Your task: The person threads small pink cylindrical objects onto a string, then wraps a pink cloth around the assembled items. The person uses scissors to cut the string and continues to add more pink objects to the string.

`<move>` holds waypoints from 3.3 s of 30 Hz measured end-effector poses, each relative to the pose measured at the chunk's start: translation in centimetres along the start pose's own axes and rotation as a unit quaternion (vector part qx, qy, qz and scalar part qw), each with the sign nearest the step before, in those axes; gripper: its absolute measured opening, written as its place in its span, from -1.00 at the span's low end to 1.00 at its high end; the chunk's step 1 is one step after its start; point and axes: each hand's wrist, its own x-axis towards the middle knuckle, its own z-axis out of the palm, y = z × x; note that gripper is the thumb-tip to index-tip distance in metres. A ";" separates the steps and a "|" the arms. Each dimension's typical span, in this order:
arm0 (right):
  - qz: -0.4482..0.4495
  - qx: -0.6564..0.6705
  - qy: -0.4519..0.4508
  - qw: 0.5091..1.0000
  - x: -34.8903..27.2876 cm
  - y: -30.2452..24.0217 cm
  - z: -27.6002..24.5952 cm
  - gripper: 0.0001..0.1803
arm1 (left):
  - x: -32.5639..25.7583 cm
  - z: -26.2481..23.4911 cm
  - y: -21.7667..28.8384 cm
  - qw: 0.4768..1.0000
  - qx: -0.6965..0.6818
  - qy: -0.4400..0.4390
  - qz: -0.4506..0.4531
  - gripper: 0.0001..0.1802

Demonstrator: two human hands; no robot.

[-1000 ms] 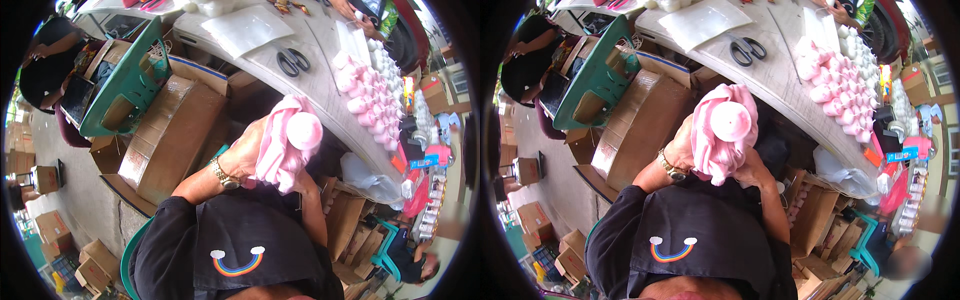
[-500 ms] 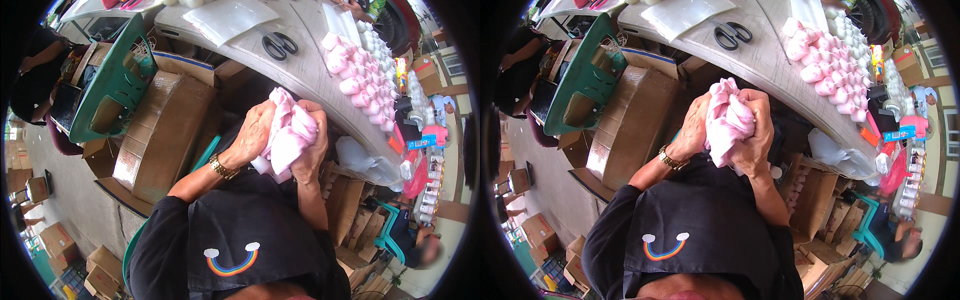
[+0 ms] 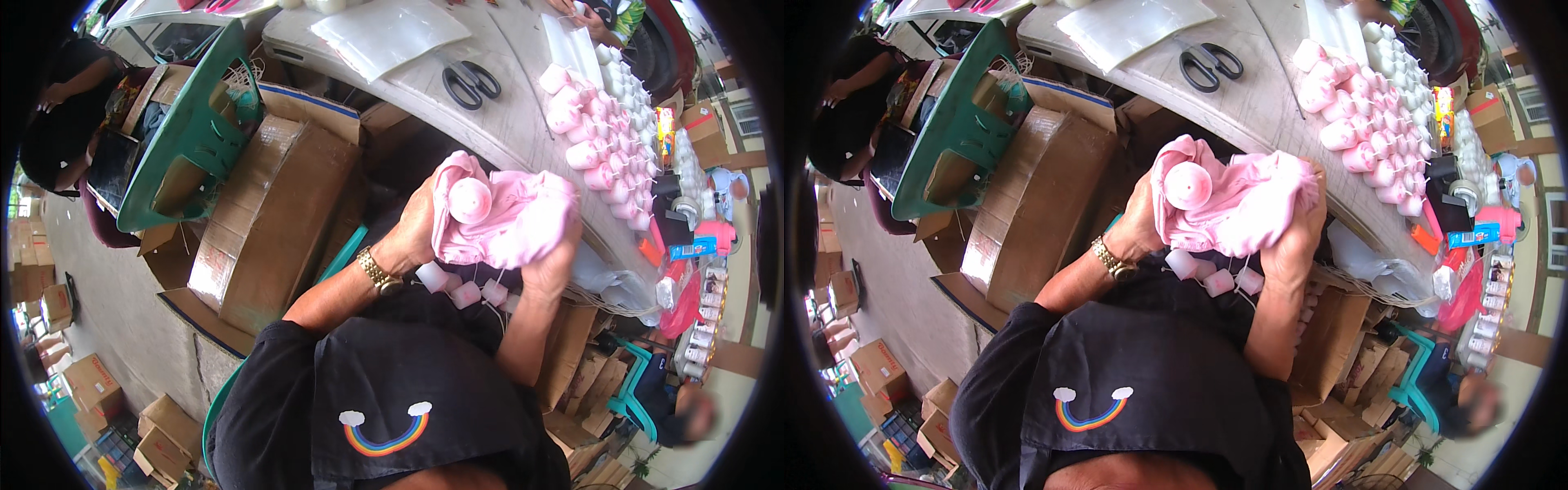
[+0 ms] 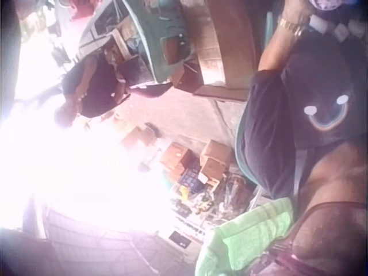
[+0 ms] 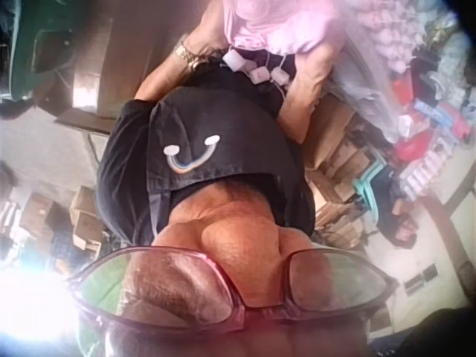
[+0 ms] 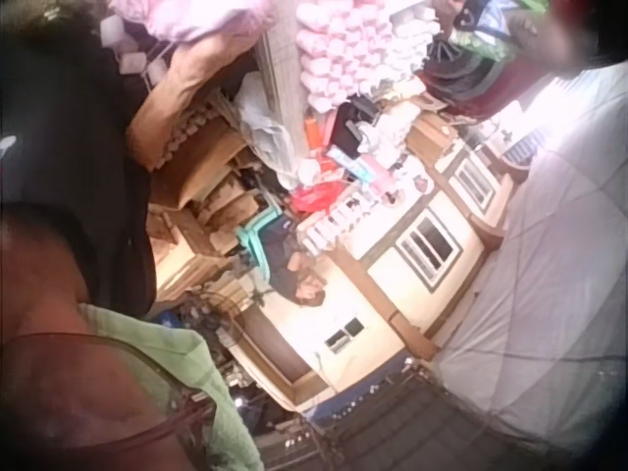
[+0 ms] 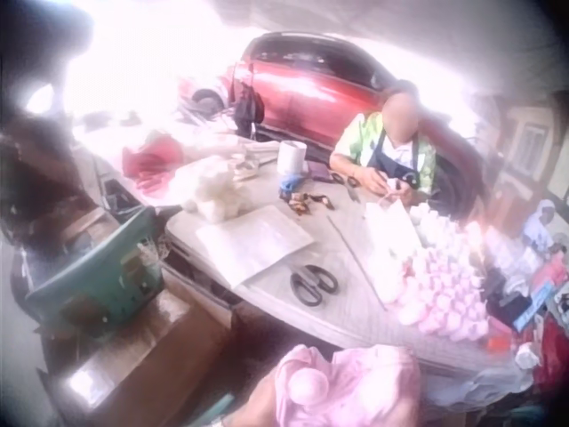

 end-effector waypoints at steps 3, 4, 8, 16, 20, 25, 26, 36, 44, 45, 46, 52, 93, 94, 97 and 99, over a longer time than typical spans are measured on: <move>0.137 -0.053 0.000 0.989 -0.4 -1.8 1.2 -0.37 | 0.4 0.5 -0.2 0.997 -0.058 0.011 -0.040 -0.62; 0.050 -0.163 -0.061 0.983 -0.3 -1.6 1.8 -0.30 | 0.3 0.6 -0.3 0.996 -0.063 0.050 -0.040 -0.62; -0.167 -0.377 -0.122 0.903 -0.5 0.3 3.9 -0.24 | 0.0 0.5 -0.5 0.994 0.080 0.078 -0.023 -0.64; -0.029 -0.230 -0.142 0.962 -0.6 0.9 2.0 -0.51 | -1.1 -0.1 0.8 0.941 0.332 -0.034 0.063 -0.65; 0.014 -0.055 -0.118 0.991 -0.6 0.8 2.1 -0.69 | -1.4 -0.6 1.1 0.897 0.412 -0.099 0.128 -0.66; 0.111 0.048 0.011 0.993 -1.5 1.1 1.4 -0.80 | -1.1 -2.2 0.0 0.992 0.059 -0.105 -0.043 -0.61; 0.125 0.081 0.045 0.988 -1.6 1.3 1.1 -0.78 | -1.0 -2.5 -0.3 0.990 0.038 -0.116 -0.066 -0.58; 0.089 0.084 -0.068 0.990 -1.9 0.1 -1.9 -0.13 | 0.0 -4.2 -1.9 0.976 -0.122 -0.104 -0.149 -0.56; 0.038 0.348 -0.079 0.934 -4.2 -0.1 -5.5 -0.33 | 0.2 -3.2 -0.9 0.953 -0.205 -0.123 -0.188 -0.58; 0.035 0.326 -0.070 0.942 -4.2 -0.2 -5.3 -0.36 | -0.2 -2.9 -0.7 0.969 -0.145 -0.087 -0.179 -0.58; 0.016 0.280 -0.111 0.954 -4.1 -0.4 -4.9 -0.39 | -0.4 -2.6 -0.6 0.983 -0.077 -0.045 -0.163 -0.57; 0.097 -0.038 -0.082 0.991 -2.4 -1.6 1.4 -0.56 | -0.2 -1.5 -0.2 0.903 0.393 -0.073 0.154 -0.64; 0.034 -0.417 -0.122 0.900 -2.9 -2.2 -1.1 -0.40 | 2.9 -3.2 -0.9 0.906 0.418 -0.063 -0.002 -0.65; 0.000 -0.447 -0.118 0.887 -2.9 -1.4 -0.6 -0.41 | 2.8 -3.4 -1.3 0.878 0.466 -0.100 0.036 -0.65; 0.047 -0.358 -0.060 0.931 -3.2 1.5 0.0 -0.46 | 2.6 -3.6 -1.6 0.907 0.402 -0.125 -0.006 -0.64; 0.089 -0.269 -0.032 0.958 -3.3 2.6 -0.8 -0.53 | 2.4 -3.5 -0.9 0.717 0.680 -0.132 0.077 -0.69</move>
